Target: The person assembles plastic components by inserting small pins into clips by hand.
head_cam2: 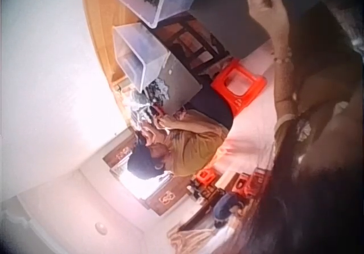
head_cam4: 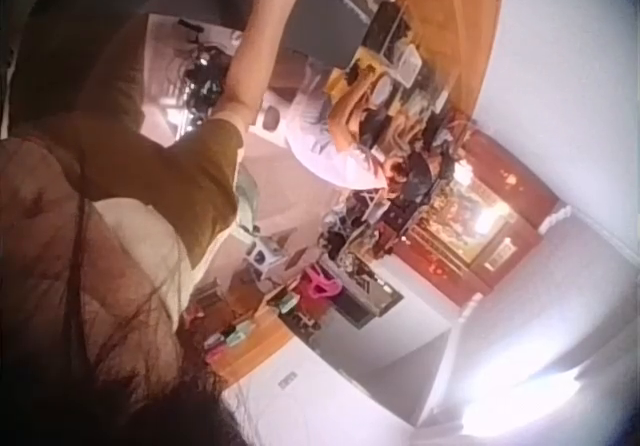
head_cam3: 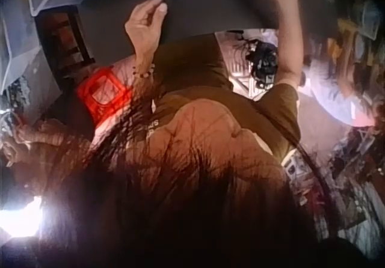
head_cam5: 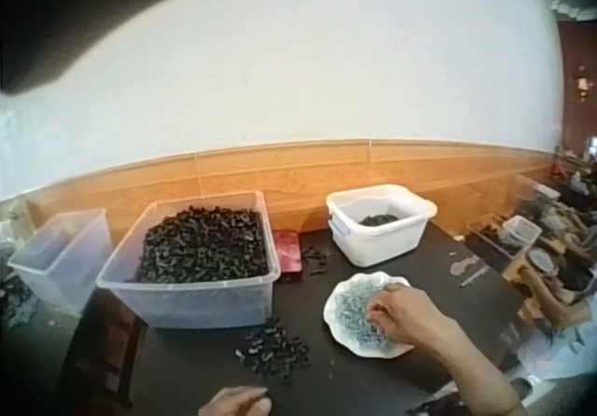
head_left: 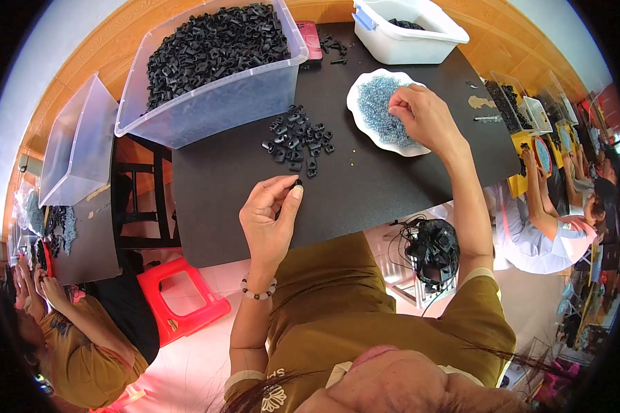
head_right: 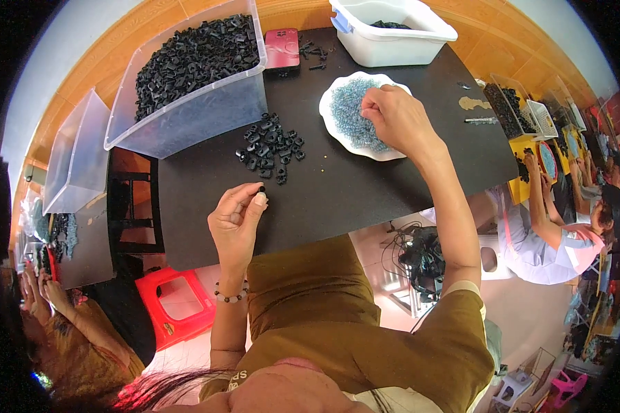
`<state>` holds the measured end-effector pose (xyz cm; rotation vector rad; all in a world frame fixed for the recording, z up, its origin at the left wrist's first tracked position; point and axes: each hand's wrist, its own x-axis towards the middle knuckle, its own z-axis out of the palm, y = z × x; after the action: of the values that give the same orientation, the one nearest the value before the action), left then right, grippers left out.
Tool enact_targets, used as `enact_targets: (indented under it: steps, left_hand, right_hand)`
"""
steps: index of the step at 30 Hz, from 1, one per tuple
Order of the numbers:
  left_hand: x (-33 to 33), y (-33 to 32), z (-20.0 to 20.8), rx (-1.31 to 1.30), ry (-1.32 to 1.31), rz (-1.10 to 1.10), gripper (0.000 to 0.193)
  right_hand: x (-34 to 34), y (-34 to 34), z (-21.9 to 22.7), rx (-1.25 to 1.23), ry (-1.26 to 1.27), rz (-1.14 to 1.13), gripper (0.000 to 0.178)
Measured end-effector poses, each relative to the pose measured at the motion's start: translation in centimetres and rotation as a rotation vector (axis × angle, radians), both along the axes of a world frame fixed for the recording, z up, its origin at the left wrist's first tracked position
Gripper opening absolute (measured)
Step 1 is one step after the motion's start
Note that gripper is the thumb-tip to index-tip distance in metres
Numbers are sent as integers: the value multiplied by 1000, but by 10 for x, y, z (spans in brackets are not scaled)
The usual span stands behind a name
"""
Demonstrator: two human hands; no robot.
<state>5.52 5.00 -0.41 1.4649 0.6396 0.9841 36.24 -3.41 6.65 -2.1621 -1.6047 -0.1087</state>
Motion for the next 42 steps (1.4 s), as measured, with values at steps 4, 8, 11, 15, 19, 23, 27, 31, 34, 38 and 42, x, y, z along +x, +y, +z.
enact_targets:
  steps: [4,8,11,15,19,23,27,31,34,38,42]
  left_hand:
    - [0,0,-1,-9,-1,-11,18]
    - [1,0,0,5,4,-8,18]
    - [-1,1,-1,9,4,-1,18]
    - [-1,0,0,-3,-6,2,18]
    - [0,0,2,6,4,-6,17]
    - [0,0,0,15,2,-8,17]
    - [0,1,0,18,10,-1,17]
    - [0,0,1,12,1,8,17]
    - [1,-1,2,5,9,8,17]
    - [1,0,0,15,13,2,17]
    - [1,-1,2,3,-5,7,17]
  right_hand:
    - [9,0,-2,61,-19,3,10]
    - [15,-3,1,169,323,-47,16]
    - [26,-4,-3,220,517,-48,20]
    - [30,-3,-6,249,811,-18,21]
    - [32,-5,-9,247,973,24,21]
    - [28,-4,-9,291,969,13,21]
    - [32,-5,-11,333,941,58,23]
    - [27,-7,-2,345,884,50,24]
    - [18,-9,6,303,666,-14,26]
    - [17,-10,7,389,574,-40,22]
    - [24,-17,9,227,415,-119,21]
